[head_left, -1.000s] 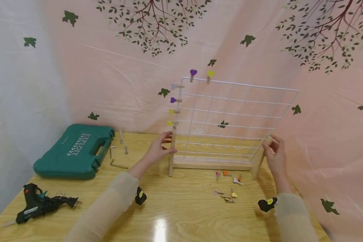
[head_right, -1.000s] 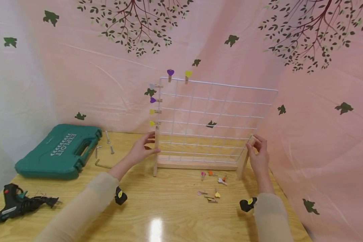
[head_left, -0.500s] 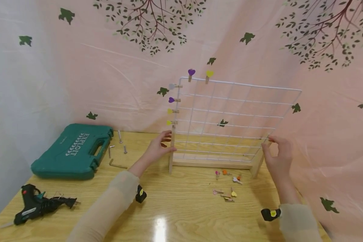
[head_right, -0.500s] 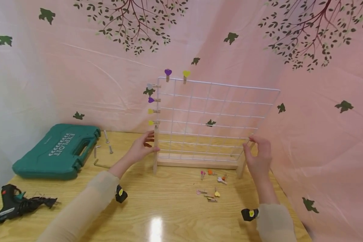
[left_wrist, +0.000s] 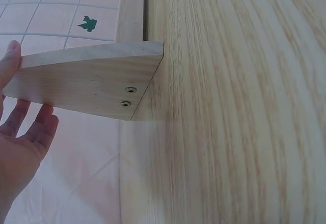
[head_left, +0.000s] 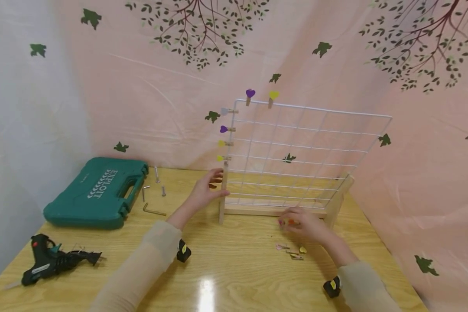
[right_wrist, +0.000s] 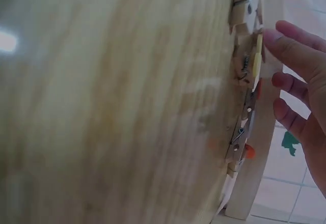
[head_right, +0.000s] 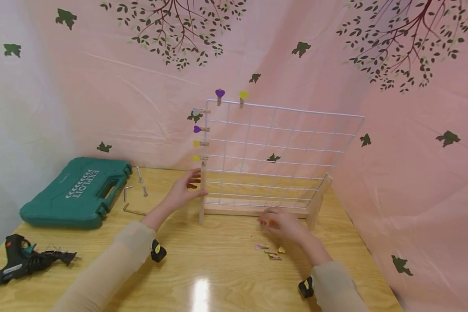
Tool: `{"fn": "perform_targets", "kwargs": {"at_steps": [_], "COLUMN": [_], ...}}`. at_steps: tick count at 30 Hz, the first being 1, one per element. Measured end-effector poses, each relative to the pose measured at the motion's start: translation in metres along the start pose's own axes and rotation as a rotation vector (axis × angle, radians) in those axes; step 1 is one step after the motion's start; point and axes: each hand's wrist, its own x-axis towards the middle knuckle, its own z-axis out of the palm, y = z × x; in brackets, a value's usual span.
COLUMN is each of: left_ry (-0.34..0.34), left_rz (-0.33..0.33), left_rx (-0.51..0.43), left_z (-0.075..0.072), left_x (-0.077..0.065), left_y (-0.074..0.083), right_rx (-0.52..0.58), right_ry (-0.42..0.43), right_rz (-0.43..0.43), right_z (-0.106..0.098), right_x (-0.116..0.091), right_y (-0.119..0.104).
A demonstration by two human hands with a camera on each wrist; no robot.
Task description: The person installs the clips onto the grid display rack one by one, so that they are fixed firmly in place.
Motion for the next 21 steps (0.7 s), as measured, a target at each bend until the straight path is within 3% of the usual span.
{"fn": "perform_targets", "kwargs": {"at_steps": [5,9,17,21], "left_ry": [0.001,0.007,0.001,0.004], "left_rz": [0.000,0.000,0.020,0.012], "left_rx": [0.003,0.016,0.019,-0.001], "left_z": [0.001,0.001,0.002,0.002], "left_x": [0.001,0.001,0.001,-0.001], "left_y": [-0.001,-0.001,-0.005,-0.002], "right_rx": [-0.033,-0.049,-0.053,0.004], "right_ry": [-0.094,-0.117,-0.089,-0.105], "right_rz": [-0.126,-0.156,-0.138,-0.029], "right_z": [0.012,0.014,0.011,0.001], "right_x": [0.003,0.008,0.017,0.023], "right_y": [0.012,0.015,0.006,-0.009]}}
